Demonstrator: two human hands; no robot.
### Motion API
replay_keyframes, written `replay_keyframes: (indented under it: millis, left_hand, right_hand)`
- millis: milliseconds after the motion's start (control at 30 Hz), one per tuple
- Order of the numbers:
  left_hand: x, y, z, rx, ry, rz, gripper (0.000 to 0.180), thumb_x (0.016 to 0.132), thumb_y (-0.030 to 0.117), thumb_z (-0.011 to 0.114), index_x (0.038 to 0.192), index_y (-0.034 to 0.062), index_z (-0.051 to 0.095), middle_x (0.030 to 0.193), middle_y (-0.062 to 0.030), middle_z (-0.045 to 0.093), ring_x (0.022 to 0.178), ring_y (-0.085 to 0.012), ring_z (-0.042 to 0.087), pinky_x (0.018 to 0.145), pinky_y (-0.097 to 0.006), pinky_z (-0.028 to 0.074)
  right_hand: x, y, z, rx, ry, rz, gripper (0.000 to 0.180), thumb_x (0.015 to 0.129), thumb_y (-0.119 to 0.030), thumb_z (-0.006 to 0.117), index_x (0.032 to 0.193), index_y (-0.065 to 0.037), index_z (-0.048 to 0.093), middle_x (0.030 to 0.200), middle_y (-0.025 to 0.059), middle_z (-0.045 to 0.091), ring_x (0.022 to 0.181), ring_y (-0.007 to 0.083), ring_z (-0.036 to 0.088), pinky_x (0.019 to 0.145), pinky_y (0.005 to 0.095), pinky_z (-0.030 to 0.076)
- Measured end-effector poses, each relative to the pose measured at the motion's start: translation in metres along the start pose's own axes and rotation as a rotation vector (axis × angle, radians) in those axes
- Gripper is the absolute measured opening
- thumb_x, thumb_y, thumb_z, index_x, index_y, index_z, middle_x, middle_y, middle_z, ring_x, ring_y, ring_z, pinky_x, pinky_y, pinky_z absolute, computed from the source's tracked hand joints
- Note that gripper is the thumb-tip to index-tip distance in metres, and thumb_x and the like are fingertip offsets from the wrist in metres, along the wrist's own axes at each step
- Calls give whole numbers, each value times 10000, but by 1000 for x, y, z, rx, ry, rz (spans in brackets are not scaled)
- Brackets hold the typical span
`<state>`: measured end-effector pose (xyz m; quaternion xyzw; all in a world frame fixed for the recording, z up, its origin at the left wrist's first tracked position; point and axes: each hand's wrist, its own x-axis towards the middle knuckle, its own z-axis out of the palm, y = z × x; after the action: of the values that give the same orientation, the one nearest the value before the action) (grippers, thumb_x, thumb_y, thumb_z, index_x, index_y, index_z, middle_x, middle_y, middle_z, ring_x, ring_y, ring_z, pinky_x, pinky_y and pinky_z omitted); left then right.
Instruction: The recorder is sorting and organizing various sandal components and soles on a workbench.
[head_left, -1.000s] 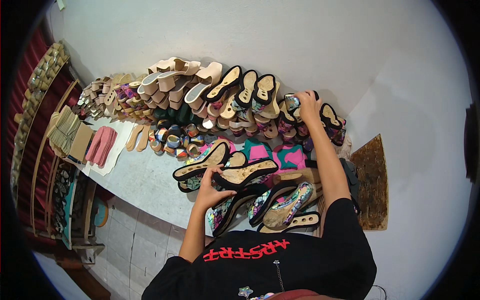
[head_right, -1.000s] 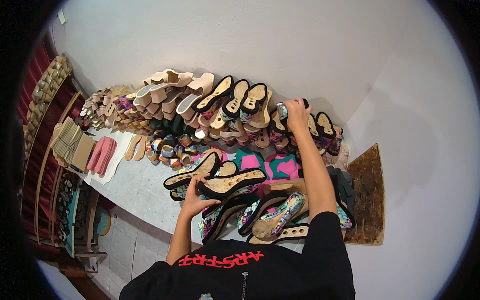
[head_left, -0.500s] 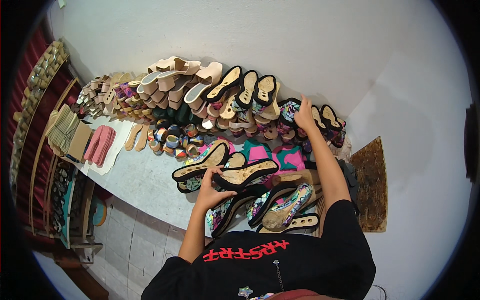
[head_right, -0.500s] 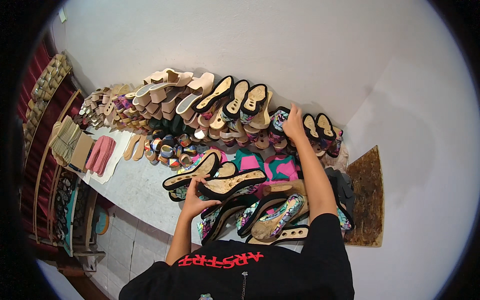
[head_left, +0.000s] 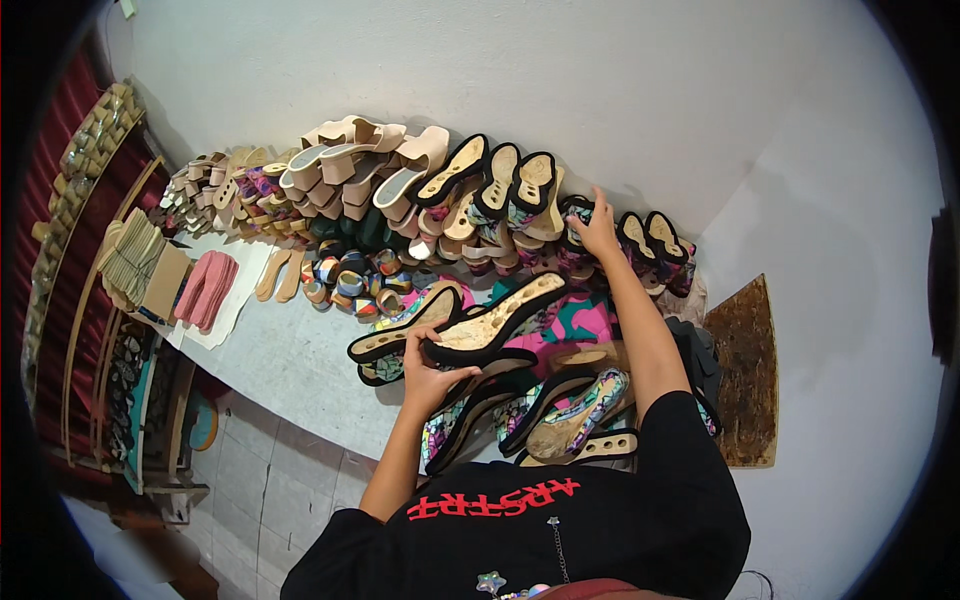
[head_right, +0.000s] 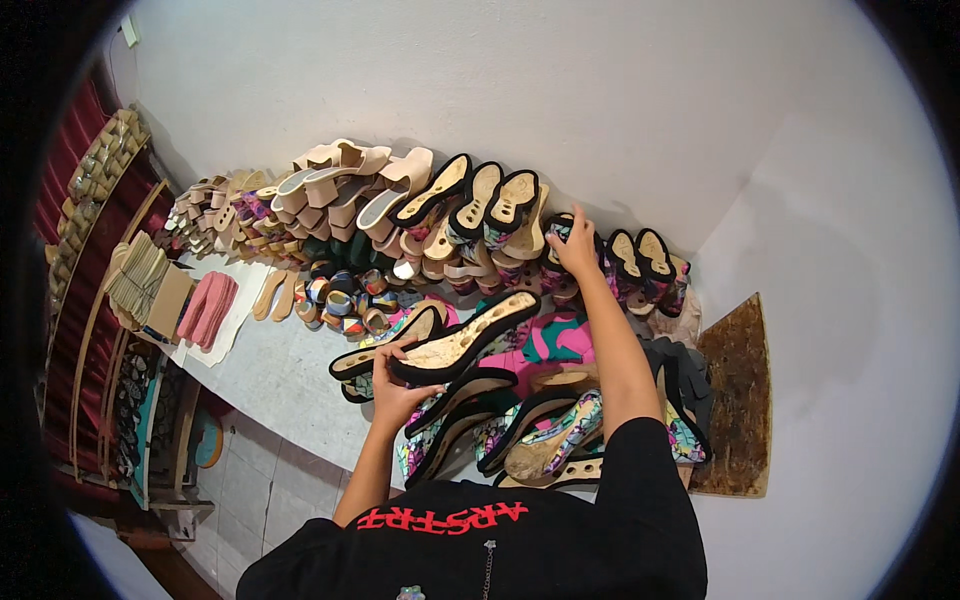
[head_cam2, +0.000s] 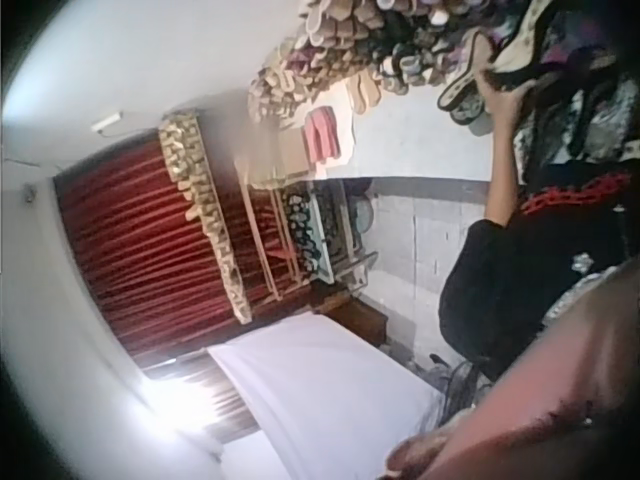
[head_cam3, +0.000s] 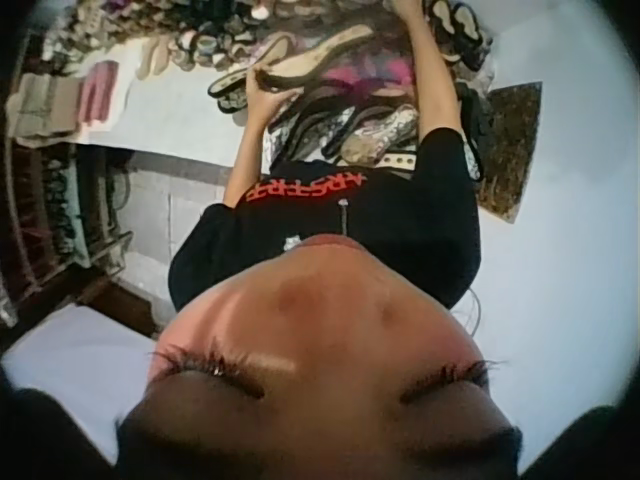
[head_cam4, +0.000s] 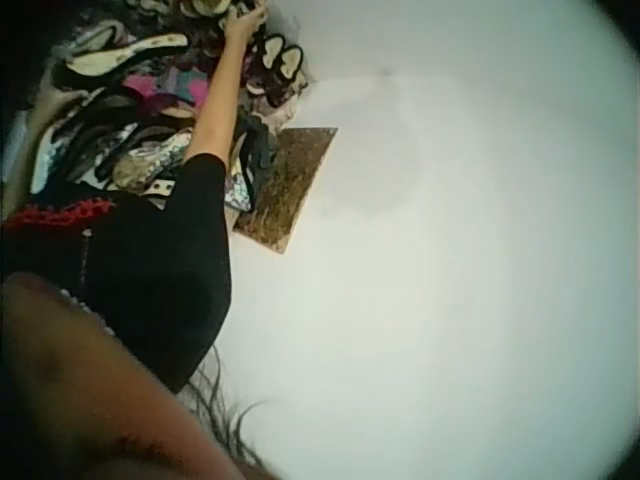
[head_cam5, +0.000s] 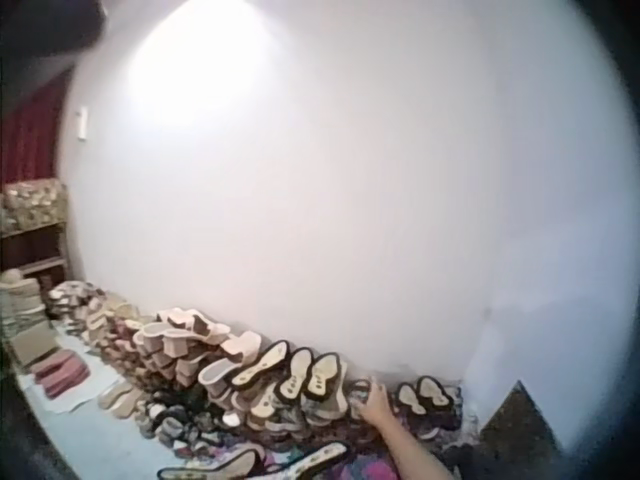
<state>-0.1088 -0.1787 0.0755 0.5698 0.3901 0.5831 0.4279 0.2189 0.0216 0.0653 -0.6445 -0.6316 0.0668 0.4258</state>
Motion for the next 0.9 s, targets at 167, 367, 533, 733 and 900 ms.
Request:
replay_keyframes:
  millis: [167,367,533,733,900]
  left_hand:
    - [0,-10,7,54,79,48,676,484,54,852,921,76,336,1125,-152,469,1071,-228,470,921,-334,396]
    - [3,-6,35,87,57,136,638,556,-9,794,930,84,285,1078,-134,465,1047,-197,469,895,-317,433]
    - [-2,-5,90,60,83,222,609,649,24,747,967,83,231,1157,-165,351,1044,-232,444,854,-308,441]
    - [-20,-10,140,222,-46,475,544,640,-1,696,990,61,284,1175,-218,310,1081,-342,368,937,-425,291]
    - [-14,3,142,153,-365,555,571,668,126,673,1111,57,318,1200,-207,300,1173,-355,311,997,-430,253]
  right_hand:
    - [-11,3,-2,110,301,134,633,783,-299,604,1226,57,325,1214,268,380,1098,371,404,929,418,332]
    - [-90,-41,-37,330,349,132,469,807,-271,583,1149,-5,406,1005,127,474,920,224,474,797,336,388]
    - [-173,-115,-51,746,-114,476,430,876,-347,501,1113,2,418,977,76,506,858,133,486,771,267,397]
    - [-191,-129,-73,910,-103,439,546,813,-220,611,1191,52,327,1072,118,516,930,168,504,829,285,403]
    - [-191,-97,-105,769,54,510,675,728,15,627,1310,58,288,1216,155,463,1064,186,479,913,279,376]
